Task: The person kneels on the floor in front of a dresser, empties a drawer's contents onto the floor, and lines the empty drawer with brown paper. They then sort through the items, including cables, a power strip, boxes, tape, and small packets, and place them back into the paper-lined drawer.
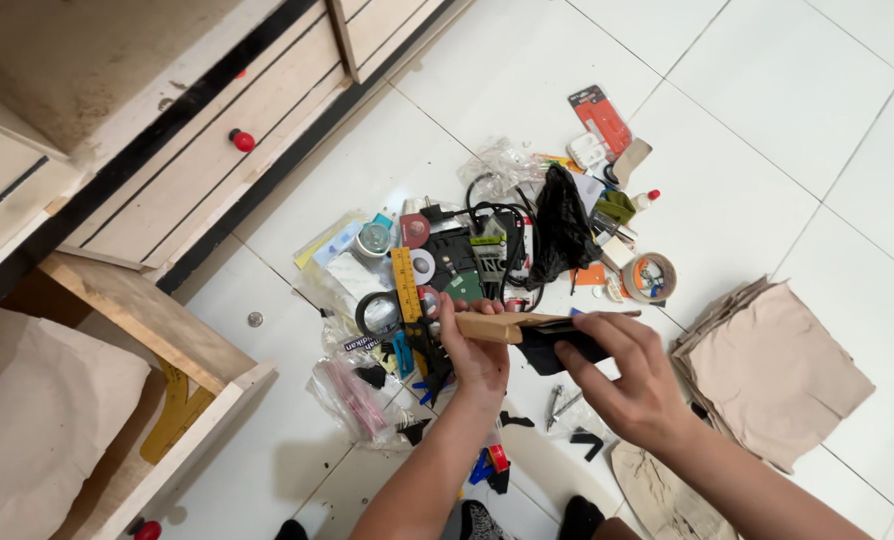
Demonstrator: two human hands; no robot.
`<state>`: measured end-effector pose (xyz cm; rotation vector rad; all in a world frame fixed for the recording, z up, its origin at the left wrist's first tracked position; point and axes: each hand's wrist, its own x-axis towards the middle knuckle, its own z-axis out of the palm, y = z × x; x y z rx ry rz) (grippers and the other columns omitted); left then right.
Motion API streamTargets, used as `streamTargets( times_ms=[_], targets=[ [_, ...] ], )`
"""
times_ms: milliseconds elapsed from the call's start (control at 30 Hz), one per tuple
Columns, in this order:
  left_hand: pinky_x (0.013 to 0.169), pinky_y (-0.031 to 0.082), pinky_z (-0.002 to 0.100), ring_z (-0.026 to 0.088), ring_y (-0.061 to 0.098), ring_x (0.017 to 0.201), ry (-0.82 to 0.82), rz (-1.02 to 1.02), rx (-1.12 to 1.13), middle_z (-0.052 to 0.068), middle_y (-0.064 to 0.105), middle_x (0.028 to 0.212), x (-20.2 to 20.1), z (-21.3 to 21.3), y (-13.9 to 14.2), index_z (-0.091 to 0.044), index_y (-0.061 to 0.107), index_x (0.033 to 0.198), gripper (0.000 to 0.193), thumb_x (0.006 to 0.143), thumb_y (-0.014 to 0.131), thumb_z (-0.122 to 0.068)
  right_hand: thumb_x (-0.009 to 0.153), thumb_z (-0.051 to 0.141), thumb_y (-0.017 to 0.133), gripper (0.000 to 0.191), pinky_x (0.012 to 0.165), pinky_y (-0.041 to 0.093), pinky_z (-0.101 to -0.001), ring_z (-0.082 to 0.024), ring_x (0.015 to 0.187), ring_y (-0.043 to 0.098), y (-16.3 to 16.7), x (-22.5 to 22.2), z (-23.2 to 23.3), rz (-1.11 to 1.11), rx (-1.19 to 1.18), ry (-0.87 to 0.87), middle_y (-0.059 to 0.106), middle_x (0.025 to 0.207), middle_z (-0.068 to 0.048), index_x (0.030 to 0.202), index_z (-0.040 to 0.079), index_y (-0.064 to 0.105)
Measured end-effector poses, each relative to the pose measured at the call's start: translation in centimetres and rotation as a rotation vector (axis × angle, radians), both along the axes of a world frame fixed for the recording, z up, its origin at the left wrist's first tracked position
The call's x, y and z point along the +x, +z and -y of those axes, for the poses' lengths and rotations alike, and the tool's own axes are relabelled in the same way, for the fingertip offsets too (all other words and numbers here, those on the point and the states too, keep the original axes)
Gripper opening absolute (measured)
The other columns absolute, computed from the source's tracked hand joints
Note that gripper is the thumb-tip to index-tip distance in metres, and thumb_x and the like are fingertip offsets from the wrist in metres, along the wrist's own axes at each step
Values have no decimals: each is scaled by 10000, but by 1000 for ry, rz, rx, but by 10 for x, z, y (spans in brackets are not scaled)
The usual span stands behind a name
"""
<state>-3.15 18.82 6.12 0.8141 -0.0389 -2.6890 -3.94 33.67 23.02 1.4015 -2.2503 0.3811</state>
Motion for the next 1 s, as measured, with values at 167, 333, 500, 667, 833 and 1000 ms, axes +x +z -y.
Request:
streamTargets(
  times_ms=[167,333,500,667,833,1000],
  targets=[
    [898,507,494,229,600,758,-1,14,29,59,586,682,11,-12,-11,-150,512,842,340,973,604,-449,727,14,738,314,911,537,-424,-338,1147,616,0,5,-1,-81,33,56,646,1261,-170,1038,-19,713],
    [929,513,495,214,603,755,-4,24,-4,48,586,694,23,-3,-27,-156,505,851,289,969,585,-408,775,-35,749,279,863,538,-416,-306,1061,621,-23,15,3,132,-95,41,651,1140,-137,1030,-1,640],
    [930,502,459,192,562,712,-14,52,-85,35,550,677,22,18,-34,-160,464,866,308,996,559,-422,751,-26,757,384,752,519,-389,-285,881,581,-33,19,14,509,-187,-172,584,937,-82,1108,-22,617],
    [914,504,427,175,550,703,-29,53,-183,34,531,687,10,41,-36,-116,446,888,349,1020,562,-417,667,37,763,314,720,509,-402,-323,909,582,-25,5,24,469,-62,-214,561,990,-143,963,65,663],
    [797,507,376,176,573,707,-76,199,-263,38,535,717,1,52,-47,-142,473,916,270,960,616,-366,716,80,764,269,738,538,-414,-276,888,638,-38,-15,28,528,167,-226,652,949,-75,984,72,742],
    [695,510,308,129,603,755,-203,264,-206,15,591,781,-4,53,-75,-149,522,955,260,965,640,-381,829,143,761,211,679,559,-409,-294,770,680,-55,-38,15,801,147,-197,701,893,-104,1022,60,747]
  ],
)
